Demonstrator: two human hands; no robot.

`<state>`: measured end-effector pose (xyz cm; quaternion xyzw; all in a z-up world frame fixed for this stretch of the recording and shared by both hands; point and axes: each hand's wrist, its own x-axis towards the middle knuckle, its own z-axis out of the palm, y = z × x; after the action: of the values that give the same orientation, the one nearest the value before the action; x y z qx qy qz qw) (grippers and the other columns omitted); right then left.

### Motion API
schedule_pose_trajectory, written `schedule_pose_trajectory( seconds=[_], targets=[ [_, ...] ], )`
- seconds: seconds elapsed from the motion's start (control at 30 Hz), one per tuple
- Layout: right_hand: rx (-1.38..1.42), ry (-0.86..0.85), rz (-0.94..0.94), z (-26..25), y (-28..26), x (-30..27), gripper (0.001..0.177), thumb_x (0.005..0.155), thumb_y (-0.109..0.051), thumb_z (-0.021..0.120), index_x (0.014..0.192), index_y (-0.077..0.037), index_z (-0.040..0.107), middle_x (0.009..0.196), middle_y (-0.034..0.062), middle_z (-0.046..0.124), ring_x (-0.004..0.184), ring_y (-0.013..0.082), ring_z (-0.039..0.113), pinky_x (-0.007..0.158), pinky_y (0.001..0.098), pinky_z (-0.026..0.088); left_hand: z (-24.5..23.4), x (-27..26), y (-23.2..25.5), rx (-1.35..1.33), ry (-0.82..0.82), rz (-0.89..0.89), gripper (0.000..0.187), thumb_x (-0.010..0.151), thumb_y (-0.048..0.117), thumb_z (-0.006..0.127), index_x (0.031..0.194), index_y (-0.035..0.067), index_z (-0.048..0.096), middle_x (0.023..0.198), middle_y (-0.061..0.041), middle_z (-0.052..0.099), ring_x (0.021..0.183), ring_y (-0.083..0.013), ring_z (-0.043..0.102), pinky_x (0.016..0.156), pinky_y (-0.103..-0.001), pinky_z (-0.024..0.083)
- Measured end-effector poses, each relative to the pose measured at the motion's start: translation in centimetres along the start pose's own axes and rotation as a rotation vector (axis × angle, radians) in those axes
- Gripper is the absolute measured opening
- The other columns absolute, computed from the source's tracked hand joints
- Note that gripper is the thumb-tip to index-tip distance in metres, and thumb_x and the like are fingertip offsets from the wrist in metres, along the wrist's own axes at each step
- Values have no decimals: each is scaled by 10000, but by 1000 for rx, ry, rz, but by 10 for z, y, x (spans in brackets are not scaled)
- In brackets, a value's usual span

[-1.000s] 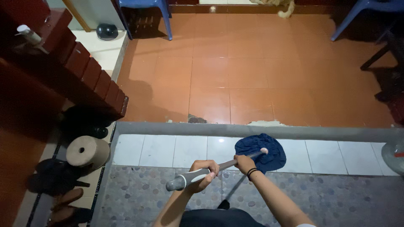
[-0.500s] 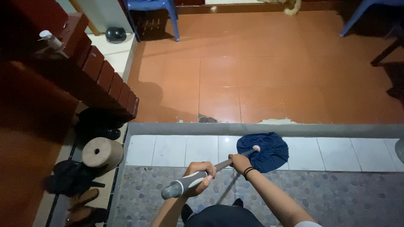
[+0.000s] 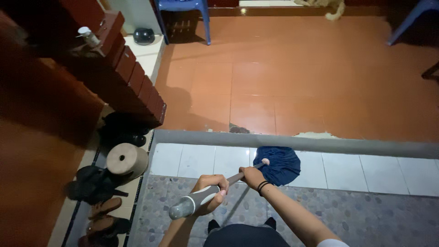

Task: The person mops a tiled floor using a blue spin mop. They move the mop back and forth across the surface, cleaning the area near a doorway and a plastic chair. A cat is visible in the background, observing the activity.

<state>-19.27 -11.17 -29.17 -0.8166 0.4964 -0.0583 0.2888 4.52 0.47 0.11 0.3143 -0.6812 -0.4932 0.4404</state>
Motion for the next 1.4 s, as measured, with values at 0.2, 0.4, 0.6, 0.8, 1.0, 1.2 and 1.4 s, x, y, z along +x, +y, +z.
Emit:
schedule_pose_trajectory(
  seconds=[0.2,0.4,0.6,0.8,1.0,1.2,1.4],
  targets=[
    [24,-17,-70,17,-55,17,160,841,-231,723,933,-105,689,846,180,724,846,388,699,737,496,537,-30,-32,18,77,49,-61,234,827,265,602,739,60,531,729,-67,613,645,-157,557,606,-330,495],
    [36,-21,-125,38,-96,34,153,853,-226,713,931,-98,684,835,183,720,836,394,693,723,503,529,-58,-56,29,123,80,21,253,838,266,601,731,55,512,720,-81,602,643,-167,555,622,-345,498],
    [6,-34,-99,44,-118,38,144,861,-217,703,937,-97,674,828,169,719,834,383,699,721,500,533,-76,-71,24,193,77,27,278,847,288,602,704,62,527,680,-80,577,619,-177,546,584,-349,459],
    [13,-20,-82,43,-133,38,181,847,-210,715,990,-111,667,833,165,727,832,370,707,723,495,542,-100,-79,18,149,48,53,216,810,228,583,732,37,518,739,-96,621,694,-187,620,678,-364,536],
    [13,-9,-31,48,-131,40,195,869,-229,712,1012,-110,651,838,157,724,835,364,709,720,490,545,-113,-80,-18,45,100,112,216,800,230,585,692,48,541,685,-86,629,638,-180,625,616,-342,554],
    [-30,50,43,64,-110,39,200,861,-228,715,1026,-134,652,896,163,717,884,376,694,747,509,539,-118,-82,-33,-51,56,129,239,860,241,572,739,35,558,726,-101,626,676,-186,623,658,-345,551],
    [-28,51,123,79,-86,36,225,865,-225,716,1048,-123,634,936,179,707,910,387,688,776,511,537,-120,-76,-47,-56,-15,175,197,865,198,564,752,36,564,741,-100,616,719,-193,624,744,-361,562]
  ],
)
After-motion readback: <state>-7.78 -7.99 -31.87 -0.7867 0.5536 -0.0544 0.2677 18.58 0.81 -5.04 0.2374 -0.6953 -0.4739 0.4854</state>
